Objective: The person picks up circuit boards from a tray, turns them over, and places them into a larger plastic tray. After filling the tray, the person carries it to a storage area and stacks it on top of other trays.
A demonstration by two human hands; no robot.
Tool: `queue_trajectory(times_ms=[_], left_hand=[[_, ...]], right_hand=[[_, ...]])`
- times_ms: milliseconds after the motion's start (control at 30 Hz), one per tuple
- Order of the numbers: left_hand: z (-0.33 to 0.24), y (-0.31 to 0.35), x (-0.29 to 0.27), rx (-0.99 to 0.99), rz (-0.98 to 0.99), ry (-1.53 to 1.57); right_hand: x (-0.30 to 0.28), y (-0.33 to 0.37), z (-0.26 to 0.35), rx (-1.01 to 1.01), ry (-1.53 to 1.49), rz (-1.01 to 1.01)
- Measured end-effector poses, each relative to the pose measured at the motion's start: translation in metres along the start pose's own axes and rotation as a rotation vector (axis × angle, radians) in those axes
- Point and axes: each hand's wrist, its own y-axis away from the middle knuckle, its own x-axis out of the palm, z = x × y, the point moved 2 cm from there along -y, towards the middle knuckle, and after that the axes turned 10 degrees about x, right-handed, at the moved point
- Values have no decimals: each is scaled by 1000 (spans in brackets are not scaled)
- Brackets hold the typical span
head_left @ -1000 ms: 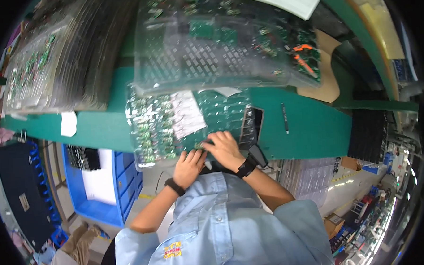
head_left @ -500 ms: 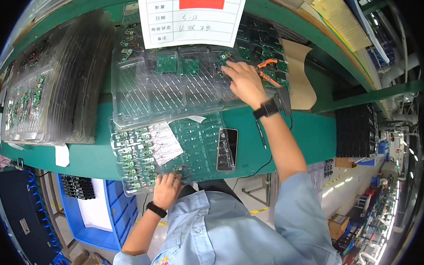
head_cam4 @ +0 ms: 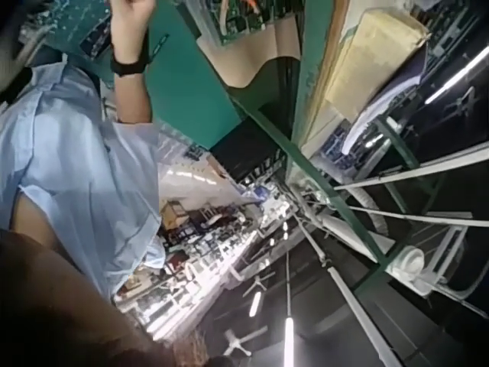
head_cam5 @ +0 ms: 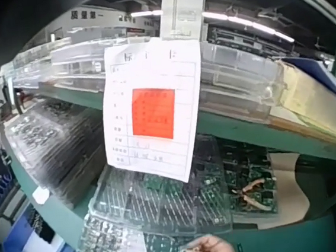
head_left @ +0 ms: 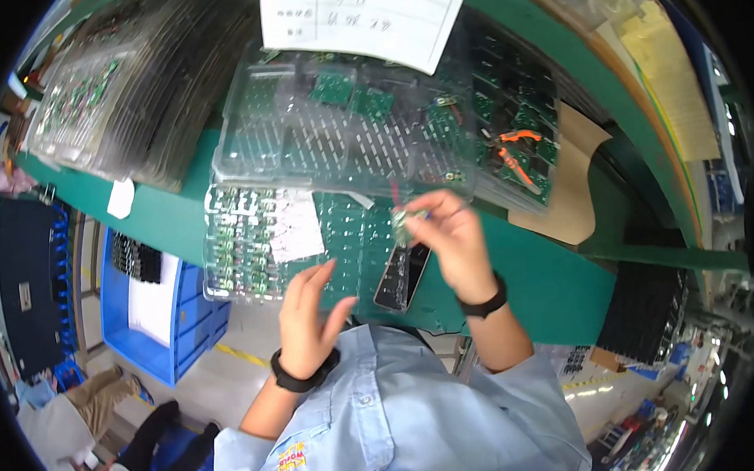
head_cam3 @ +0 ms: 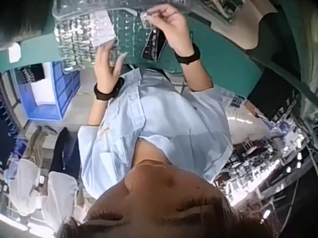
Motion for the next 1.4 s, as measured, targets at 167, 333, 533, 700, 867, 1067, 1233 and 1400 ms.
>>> queue_trajectory(times_ms=[167, 333, 533, 700, 867, 1067, 1233, 1400], left_hand=[[-10, 2, 25, -42, 21, -125], [14, 26, 19, -105, 111, -156], [37, 32, 1, -89, 237, -75], [58, 32, -8, 44, 319, -71], [73, 40, -21, 40, 351, -86], [73, 39, -21, 126, 425, 43], [101, 41, -27, 87, 459, 26], [166, 23, -7, 213, 488, -201]], right_hand=[[43, 27, -79, 84, -162, 38], [48, 36, -89, 107, -52, 57], [41, 32, -102, 93, 490, 315], [44, 28, -126, 194, 396, 268], [35, 23, -109, 381, 371, 206], [71, 19, -120, 369, 616, 519], [69, 6, -132, 462, 540, 455], [68, -36, -165, 324, 725, 234]])
